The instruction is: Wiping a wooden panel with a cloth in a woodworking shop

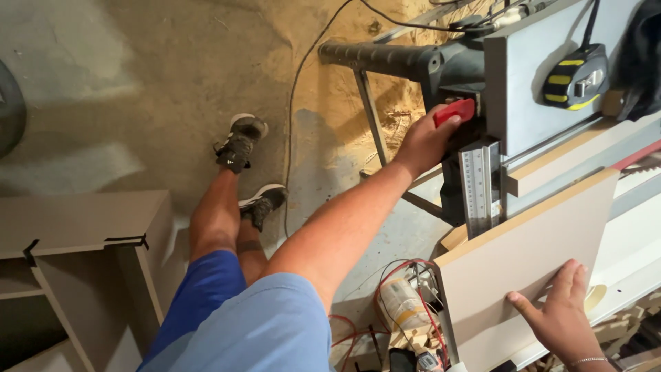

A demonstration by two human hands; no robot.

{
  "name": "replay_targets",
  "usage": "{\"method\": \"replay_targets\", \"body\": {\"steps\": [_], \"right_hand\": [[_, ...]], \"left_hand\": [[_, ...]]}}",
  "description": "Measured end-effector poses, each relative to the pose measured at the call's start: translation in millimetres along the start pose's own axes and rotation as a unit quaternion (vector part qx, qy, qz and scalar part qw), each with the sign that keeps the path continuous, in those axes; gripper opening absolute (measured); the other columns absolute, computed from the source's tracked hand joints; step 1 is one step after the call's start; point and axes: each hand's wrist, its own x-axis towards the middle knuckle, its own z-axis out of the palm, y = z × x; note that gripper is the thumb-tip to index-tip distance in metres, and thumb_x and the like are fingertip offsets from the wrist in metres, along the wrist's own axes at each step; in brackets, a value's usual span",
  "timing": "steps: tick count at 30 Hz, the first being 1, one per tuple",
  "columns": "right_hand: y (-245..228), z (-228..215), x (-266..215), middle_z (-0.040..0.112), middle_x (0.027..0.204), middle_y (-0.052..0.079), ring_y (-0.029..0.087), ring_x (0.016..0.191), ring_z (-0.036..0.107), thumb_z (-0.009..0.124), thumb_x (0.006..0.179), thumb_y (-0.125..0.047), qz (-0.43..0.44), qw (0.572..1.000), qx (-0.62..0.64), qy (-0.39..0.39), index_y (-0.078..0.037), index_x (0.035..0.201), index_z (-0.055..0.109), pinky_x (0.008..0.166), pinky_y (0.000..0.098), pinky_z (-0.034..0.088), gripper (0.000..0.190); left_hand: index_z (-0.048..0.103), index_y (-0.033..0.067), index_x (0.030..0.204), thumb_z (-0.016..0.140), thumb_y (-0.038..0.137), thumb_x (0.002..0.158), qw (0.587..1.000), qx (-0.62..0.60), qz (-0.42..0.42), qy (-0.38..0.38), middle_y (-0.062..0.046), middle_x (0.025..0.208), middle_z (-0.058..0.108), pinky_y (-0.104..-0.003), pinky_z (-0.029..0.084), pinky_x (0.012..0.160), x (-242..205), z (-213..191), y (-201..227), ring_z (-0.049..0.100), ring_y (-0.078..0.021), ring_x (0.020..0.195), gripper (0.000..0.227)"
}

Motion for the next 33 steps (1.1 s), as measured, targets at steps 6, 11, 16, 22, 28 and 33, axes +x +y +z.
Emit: {"method": "replay_targets", "body": {"steps": [6,11,16,22,28,33], "right_hand": [[-2,-2,1,-0.016,0.170,0.019,0.027,0.160,-0.016,0.066,0.072,-0.055,0.001,1.000,0.003,-0.001,-0.006,0.160,-0.015,0.127,0.0505,0.005,0.129],[5,2,5,-0.010,0.169,0.024,0.032,0.160,-0.012,0.069,0.070,-0.053,-0.025,0.999,0.014,0.025,-0.002,0.159,-0.009,0.126,0.0512,0.003,0.130],[-15,-18,-10,-0.017,0.171,0.017,0.027,0.160,-0.015,0.069,0.072,-0.060,0.006,1.000,0.019,-0.023,-0.007,0.161,-0.013,0.127,0.0496,0.002,0.132],[-23,-36,-20,-0.020,0.172,0.014,0.030,0.159,-0.009,0.078,0.074,-0.058,0.007,0.998,0.050,-0.047,-0.011,0.162,-0.014,0.128,0.0523,0.008,0.135],[20,-5,-3,0.010,0.171,0.024,0.045,0.155,0.018,0.075,0.064,-0.088,-0.037,0.998,0.020,0.040,-0.015,0.167,0.008,0.128,0.0519,0.024,0.143],[28,6,11,0.009,0.173,0.015,0.043,0.156,0.020,0.071,0.062,-0.096,-0.017,0.999,0.023,0.031,-0.024,0.168,0.004,0.124,0.0526,0.034,0.144]], "left_hand": [[0.066,0.0137,0.132,0.055,0.045,0.088,0.996,-0.065,0.061,-0.027,-0.008,0.110,0.072,-0.033,0.047,0.083,29,-3,-27,0.065,-0.0214,0.097,0.055],[0.066,0.0117,0.130,0.047,0.043,0.096,0.998,-0.014,0.043,-0.041,-0.012,0.123,0.072,-0.045,0.047,0.101,42,-7,-33,0.065,-0.0277,0.118,0.050],[0.074,0.0086,0.112,0.067,0.040,0.089,0.993,0.020,0.107,0.048,-0.011,0.109,0.074,-0.036,0.051,0.094,84,-14,-73,0.068,-0.0227,0.104,0.040],[0.069,0.0224,0.128,0.076,0.039,0.082,0.950,0.274,0.009,0.151,-0.003,0.130,0.073,-0.033,0.051,0.095,-7,-48,-34,0.068,-0.0220,0.119,0.050],[0.074,0.0104,0.100,0.078,0.022,0.084,0.756,0.488,0.435,-0.009,-0.012,0.101,0.073,-0.044,0.055,0.090,-130,-28,23,0.071,-0.0320,0.101,0.021],[0.071,0.0105,0.106,0.080,0.029,0.078,0.625,0.579,0.489,-0.184,-0.014,0.116,0.069,-0.047,0.047,0.100,-165,50,85,0.064,-0.0327,0.115,0.035]]}}
